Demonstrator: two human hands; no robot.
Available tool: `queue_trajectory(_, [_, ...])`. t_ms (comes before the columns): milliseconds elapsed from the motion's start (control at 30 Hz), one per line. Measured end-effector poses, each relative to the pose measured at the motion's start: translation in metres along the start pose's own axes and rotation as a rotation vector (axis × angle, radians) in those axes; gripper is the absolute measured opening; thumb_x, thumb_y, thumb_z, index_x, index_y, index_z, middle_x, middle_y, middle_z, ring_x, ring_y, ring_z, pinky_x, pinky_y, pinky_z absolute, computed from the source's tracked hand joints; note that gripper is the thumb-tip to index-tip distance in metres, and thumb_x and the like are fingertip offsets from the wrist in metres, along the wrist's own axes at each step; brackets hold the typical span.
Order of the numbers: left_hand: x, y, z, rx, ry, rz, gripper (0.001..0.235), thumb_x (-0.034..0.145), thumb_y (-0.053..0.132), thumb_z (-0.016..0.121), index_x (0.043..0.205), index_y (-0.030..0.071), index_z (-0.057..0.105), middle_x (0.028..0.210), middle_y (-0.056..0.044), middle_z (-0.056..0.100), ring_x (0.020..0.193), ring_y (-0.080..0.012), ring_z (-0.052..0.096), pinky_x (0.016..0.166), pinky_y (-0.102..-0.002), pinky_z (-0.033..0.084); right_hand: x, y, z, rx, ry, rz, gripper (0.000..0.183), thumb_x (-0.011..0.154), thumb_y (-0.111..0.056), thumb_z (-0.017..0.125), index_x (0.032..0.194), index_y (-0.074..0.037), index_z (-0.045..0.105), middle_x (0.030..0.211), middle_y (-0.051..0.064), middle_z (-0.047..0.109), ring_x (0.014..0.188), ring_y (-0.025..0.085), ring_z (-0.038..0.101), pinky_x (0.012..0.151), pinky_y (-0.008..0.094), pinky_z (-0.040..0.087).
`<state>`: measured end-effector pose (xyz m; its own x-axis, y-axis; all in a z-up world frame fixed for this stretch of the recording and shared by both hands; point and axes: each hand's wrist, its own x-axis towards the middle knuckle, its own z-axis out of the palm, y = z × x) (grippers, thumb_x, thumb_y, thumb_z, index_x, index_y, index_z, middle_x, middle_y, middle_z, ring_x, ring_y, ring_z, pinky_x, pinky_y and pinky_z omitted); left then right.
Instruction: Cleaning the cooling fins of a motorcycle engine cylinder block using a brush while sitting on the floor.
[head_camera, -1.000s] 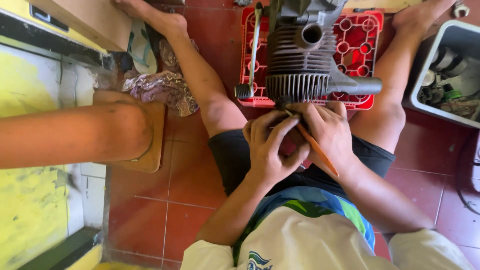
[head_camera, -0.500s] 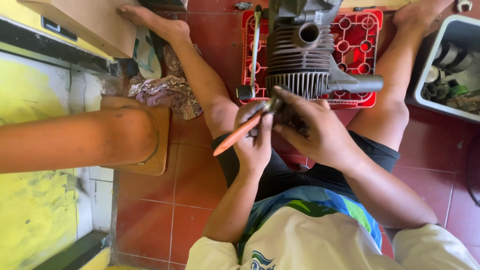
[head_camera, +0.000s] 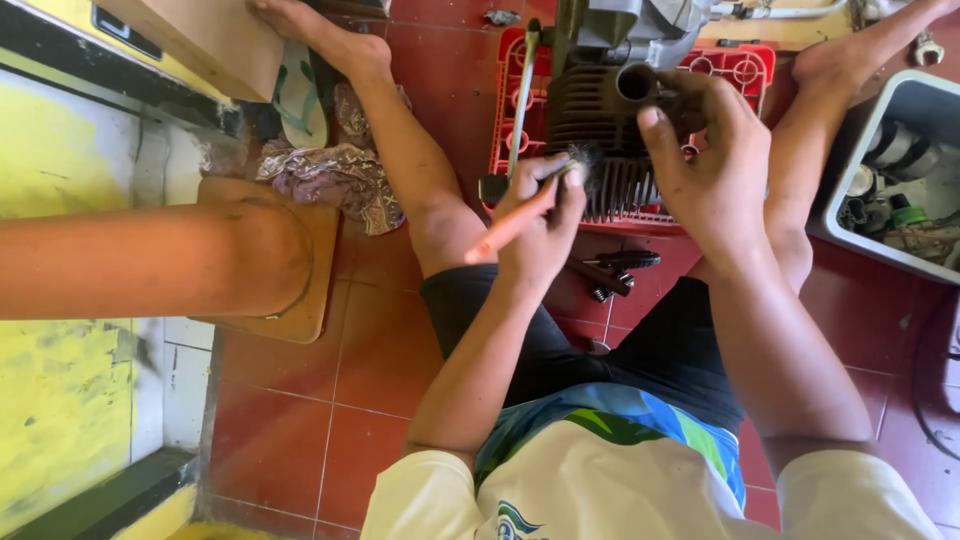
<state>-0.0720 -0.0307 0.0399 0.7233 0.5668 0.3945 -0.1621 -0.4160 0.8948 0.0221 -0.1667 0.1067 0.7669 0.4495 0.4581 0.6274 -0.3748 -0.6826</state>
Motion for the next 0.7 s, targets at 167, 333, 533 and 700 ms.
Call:
queue_trajectory(167, [0.031, -0.019, -0.004, -0.129, -0.016, -0.066, 0.023, 0.102, 0.021, 0.061, 0.111, 0.000, 0.058, 0.100, -0.007, 0.061, 0.078, -0.0134, 0.058, 0.076, -0.026, 0.051, 0.025, -0.002, 0.003, -0.047, 0.079, -0.159, 0.026, 0.107, 0.016, 0.072, 0.131, 0.016, 0.062, 0.102, 0.022, 0.061, 0.082, 0.028, 0.056, 0.071, 0.036, 0.049])
queue_trajectory(333, [0.030, -0.015, -0.008, -0.050, -0.082, -0.102, 0.015, 0.101, 0.016, 0.060, 0.107, 0.001, 0.058, 0.094, -0.004, 0.059, 0.072, -0.0128, 0.054, 0.072, -0.026, 0.050, 0.043, 0.013, 0.026, -0.059, 0.099, -0.218, 0.031, 0.105, 0.007, 0.082, 0.125, 0.012, 0.058, 0.105, 0.024, 0.064, 0.082, 0.033, 0.061, 0.074, 0.043, 0.051])
queue_trajectory(533, [0.009, -0.019, -0.027, -0.221, -0.145, -0.262, 0.017, 0.101, 0.020, 0.059, 0.105, 0.004, 0.059, 0.087, -0.001, 0.059, 0.069, -0.0095, 0.051, 0.068, -0.024, 0.047, 0.039, 0.035, 0.041, 0.067, 0.063, -0.206, 0.029, 0.113, 0.003, 0.077, 0.119, 0.016, 0.052, 0.098, 0.026, 0.068, 0.076, 0.032, 0.062, 0.071, 0.040, 0.052])
queue_trajectory(700, [0.011, -0.046, -0.009, -0.281, 0.001, -0.280, 0.014, 0.101, 0.016, 0.060, 0.110, 0.005, 0.059, 0.090, -0.004, 0.065, 0.074, -0.0111, 0.057, 0.070, -0.025, 0.050, 0.029, 0.057, 0.045, -0.085, 0.039, -0.279, 0.069, 0.107, -0.025, 0.092, 0.137, 0.013, 0.042, 0.120, 0.033, 0.057, 0.104, 0.047, 0.062, 0.096, 0.054, 0.051])
